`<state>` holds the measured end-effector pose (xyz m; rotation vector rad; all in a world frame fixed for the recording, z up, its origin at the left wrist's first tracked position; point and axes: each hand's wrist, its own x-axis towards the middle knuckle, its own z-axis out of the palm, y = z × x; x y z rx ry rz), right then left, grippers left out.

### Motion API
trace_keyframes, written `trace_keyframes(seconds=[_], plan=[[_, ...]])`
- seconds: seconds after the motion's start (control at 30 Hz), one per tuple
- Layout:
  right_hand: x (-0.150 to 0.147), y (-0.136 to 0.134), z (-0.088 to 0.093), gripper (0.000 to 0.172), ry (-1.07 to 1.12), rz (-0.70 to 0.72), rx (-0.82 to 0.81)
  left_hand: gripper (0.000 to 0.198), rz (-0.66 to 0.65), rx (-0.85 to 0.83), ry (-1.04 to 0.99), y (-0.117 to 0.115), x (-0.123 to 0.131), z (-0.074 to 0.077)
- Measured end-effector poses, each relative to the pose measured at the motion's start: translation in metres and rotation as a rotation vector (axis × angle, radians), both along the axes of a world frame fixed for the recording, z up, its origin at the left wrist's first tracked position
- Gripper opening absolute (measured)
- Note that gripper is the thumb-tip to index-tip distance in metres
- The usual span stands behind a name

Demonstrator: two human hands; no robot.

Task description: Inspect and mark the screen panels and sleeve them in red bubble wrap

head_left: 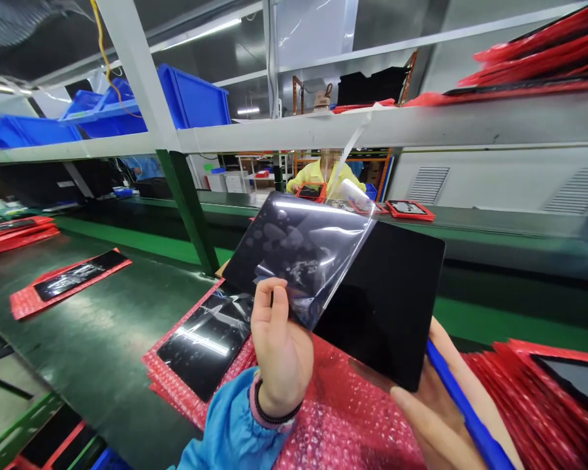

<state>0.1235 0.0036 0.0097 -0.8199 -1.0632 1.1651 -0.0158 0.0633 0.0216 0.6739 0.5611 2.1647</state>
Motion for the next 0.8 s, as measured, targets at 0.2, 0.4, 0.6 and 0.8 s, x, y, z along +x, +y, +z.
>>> trace_keyframes(seconds=[0.2,0.4,0.6,0.8], plan=[[-0.023,-0.013,0.000,0.070,0.027,-0.119,0.027,0.013,0.100,0.019,0.018,-0.010,-0.002,0.003],[-0.025,-0.019,0.004,0.066,0.056,-0.115,-0.009,0.012,0.080,0.025,0.010,-0.012,-0.003,0.005],[-0.008,-0.012,-0.001,0.066,0.130,0.090,0.006,0.015,0.070,-0.018,-0.022,-0.008,-0.004,0.007],[-0.007,-0.013,0.000,0.060,0.167,0.200,0.024,0.011,0.089,-0.031,-0.033,-0.004,-0.005,0.006]])
